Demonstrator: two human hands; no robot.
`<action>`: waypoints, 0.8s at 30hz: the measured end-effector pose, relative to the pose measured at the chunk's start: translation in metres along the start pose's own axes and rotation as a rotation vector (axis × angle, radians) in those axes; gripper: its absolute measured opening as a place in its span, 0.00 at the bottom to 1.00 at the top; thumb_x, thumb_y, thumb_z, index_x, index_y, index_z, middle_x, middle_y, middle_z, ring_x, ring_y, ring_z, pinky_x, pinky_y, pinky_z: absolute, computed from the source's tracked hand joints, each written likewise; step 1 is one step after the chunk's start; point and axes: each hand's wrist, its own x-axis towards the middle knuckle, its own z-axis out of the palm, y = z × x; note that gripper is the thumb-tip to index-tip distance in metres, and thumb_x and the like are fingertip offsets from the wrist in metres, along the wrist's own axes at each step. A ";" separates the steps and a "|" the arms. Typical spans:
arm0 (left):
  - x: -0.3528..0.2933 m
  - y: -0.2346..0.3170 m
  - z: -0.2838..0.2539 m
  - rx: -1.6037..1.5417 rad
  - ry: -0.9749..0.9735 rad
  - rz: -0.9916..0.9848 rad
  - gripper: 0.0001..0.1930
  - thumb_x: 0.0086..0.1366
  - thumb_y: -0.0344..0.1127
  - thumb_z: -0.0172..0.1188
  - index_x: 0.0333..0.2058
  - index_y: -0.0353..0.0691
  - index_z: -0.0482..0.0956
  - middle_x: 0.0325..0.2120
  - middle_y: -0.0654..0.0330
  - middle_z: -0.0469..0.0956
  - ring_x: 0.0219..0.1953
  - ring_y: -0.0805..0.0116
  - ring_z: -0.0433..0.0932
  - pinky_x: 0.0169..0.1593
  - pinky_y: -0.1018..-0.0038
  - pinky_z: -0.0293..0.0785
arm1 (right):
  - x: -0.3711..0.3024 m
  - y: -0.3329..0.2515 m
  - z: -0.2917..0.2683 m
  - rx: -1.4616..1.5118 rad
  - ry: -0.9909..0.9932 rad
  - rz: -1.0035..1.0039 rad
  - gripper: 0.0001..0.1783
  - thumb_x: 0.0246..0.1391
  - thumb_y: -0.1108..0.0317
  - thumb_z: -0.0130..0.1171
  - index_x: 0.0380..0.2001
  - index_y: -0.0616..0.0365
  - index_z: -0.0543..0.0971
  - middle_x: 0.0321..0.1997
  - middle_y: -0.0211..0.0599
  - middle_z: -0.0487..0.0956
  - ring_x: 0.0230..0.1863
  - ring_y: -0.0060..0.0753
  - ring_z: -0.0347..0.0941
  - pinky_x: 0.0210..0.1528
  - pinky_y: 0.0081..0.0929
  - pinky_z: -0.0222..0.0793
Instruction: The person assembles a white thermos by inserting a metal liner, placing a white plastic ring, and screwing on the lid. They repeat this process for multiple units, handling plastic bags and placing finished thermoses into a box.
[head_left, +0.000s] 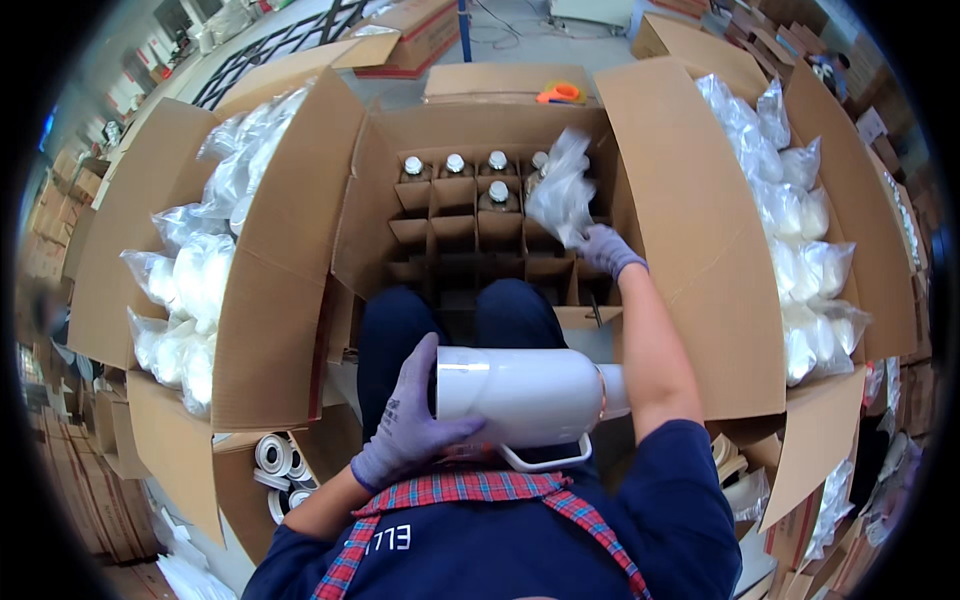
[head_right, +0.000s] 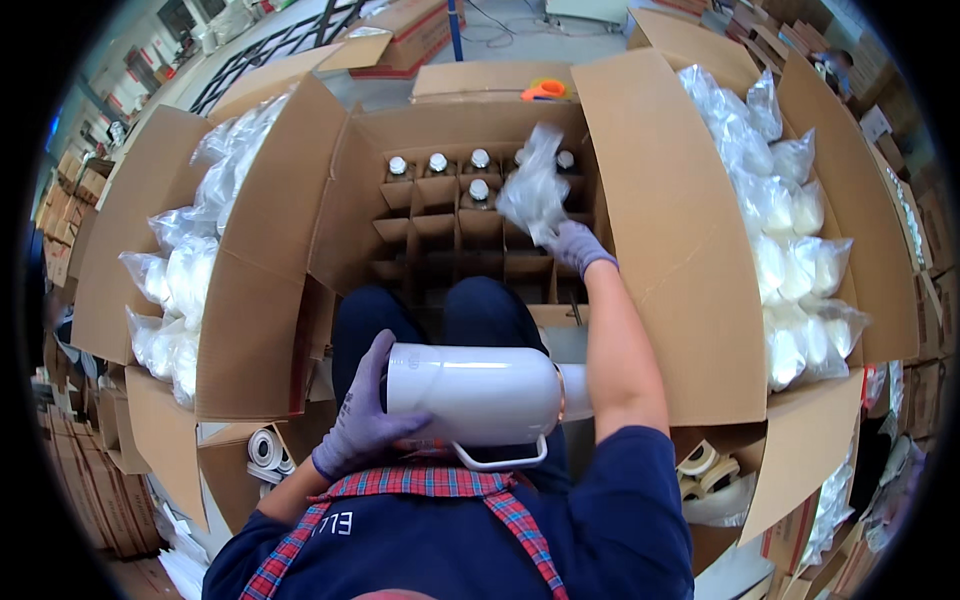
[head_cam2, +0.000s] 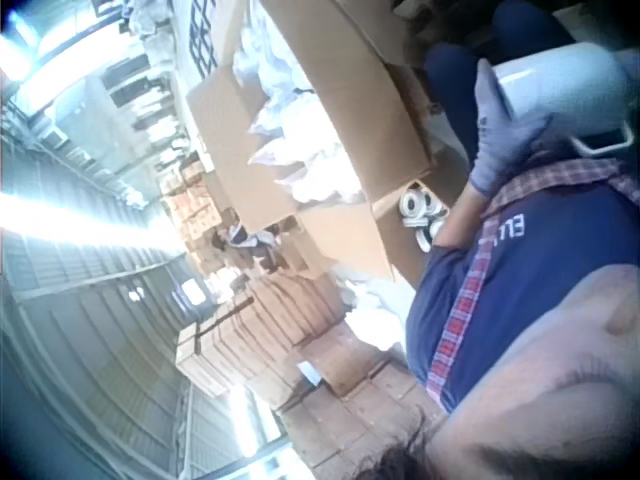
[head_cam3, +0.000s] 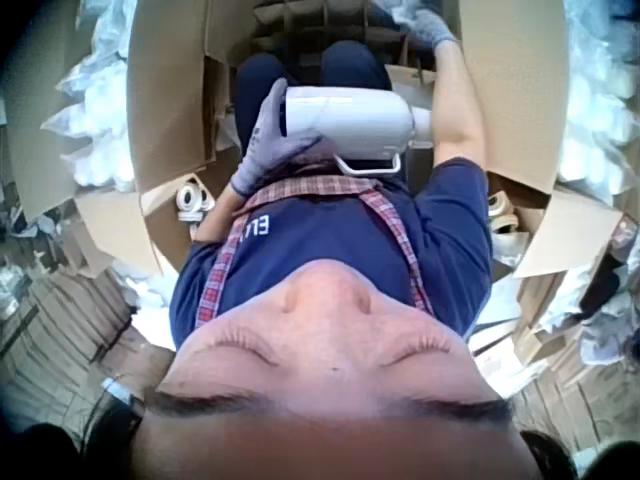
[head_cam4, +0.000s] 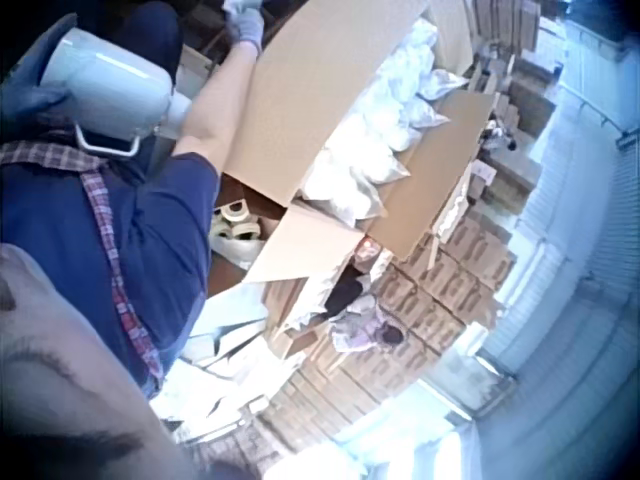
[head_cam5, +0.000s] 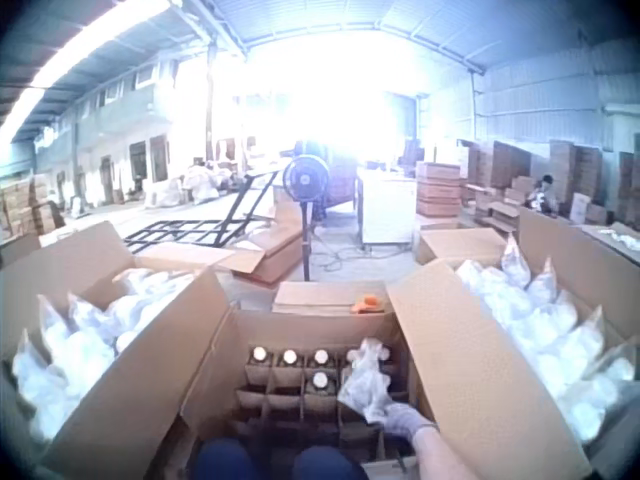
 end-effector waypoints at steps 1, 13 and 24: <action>-0.006 0.003 -0.002 -0.128 -0.041 -0.090 0.46 0.57 0.42 0.73 0.67 0.29 0.58 0.63 0.42 0.65 0.65 0.53 0.67 0.67 0.62 0.65 | -0.001 0.012 0.018 -0.021 -0.035 0.037 0.34 0.54 0.44 0.60 0.54 0.60 0.79 0.54 0.58 0.79 0.58 0.59 0.74 0.60 0.43 0.71; 0.123 -0.091 -0.117 -0.569 -0.005 0.066 0.19 0.43 0.33 0.55 0.32 0.26 0.84 0.33 0.52 0.86 0.36 0.64 0.83 0.46 0.70 0.77 | 0.009 -0.046 0.002 0.020 0.099 0.023 0.27 0.54 0.48 0.60 0.48 0.59 0.82 0.49 0.57 0.82 0.52 0.57 0.78 0.56 0.44 0.72; 0.196 -0.051 -0.040 -0.377 0.069 0.447 0.12 0.66 0.37 0.53 0.30 0.38 0.81 0.29 0.56 0.80 0.35 0.57 0.78 0.67 0.47 0.61 | 0.221 -0.152 0.062 -0.150 0.245 -0.074 0.24 0.57 0.54 0.58 0.54 0.52 0.75 0.55 0.47 0.76 0.56 0.55 0.73 0.57 0.48 0.71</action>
